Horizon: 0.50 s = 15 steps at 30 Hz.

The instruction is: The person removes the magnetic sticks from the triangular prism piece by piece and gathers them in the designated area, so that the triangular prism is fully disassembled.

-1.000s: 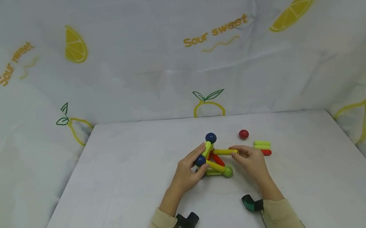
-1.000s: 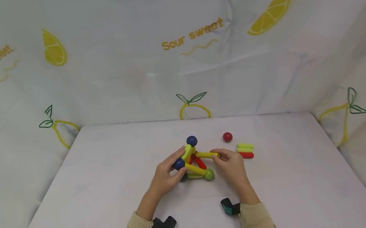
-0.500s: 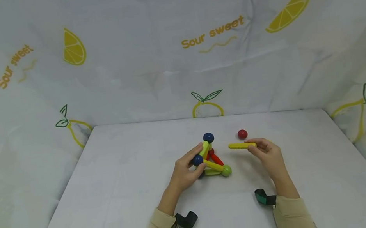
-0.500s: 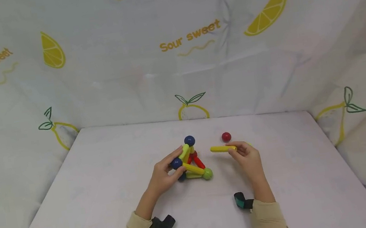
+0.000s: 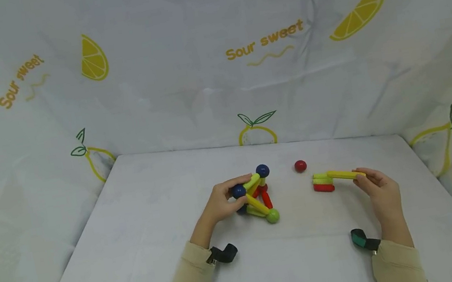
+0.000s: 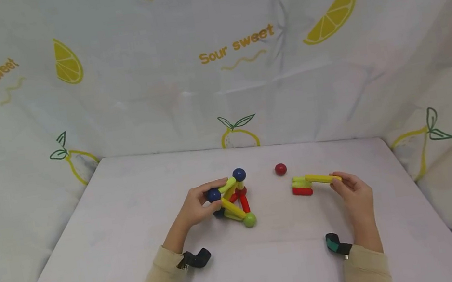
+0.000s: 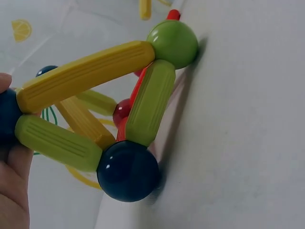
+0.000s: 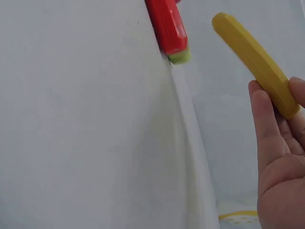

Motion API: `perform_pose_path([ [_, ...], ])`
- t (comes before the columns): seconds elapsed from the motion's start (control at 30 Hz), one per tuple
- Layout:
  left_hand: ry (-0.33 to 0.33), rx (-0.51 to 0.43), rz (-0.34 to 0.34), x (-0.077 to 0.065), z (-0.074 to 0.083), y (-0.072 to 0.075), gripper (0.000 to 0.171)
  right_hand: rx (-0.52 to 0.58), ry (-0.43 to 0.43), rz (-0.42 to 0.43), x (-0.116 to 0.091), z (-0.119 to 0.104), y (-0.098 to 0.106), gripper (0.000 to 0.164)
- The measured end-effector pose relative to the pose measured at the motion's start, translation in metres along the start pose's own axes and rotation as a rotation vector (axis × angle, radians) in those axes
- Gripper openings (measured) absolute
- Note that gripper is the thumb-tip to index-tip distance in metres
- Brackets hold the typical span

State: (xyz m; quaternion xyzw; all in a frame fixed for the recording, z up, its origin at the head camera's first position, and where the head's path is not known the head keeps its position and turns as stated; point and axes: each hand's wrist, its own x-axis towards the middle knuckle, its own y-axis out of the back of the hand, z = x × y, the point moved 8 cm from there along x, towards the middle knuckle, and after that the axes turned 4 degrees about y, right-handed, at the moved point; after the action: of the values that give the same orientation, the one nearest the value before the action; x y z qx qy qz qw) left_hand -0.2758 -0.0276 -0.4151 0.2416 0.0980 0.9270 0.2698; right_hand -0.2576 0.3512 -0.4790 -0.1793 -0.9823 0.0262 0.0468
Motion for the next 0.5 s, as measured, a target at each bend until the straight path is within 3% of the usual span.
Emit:
perform_pose_path([
  [0.27, 0.050, -0.168, -0.092, 0.009, -0.013, 0.008, 0.040, 0.161, -0.082, 0.062, 0.014, 0.022, 0.041, 0.014],
  [0.5, 0.093, -0.162, -0.127, 0.013, -0.016, 0.007, 0.043, 0.173, -0.105, 0.034, 0.026, 0.033, 0.052, 0.012],
])
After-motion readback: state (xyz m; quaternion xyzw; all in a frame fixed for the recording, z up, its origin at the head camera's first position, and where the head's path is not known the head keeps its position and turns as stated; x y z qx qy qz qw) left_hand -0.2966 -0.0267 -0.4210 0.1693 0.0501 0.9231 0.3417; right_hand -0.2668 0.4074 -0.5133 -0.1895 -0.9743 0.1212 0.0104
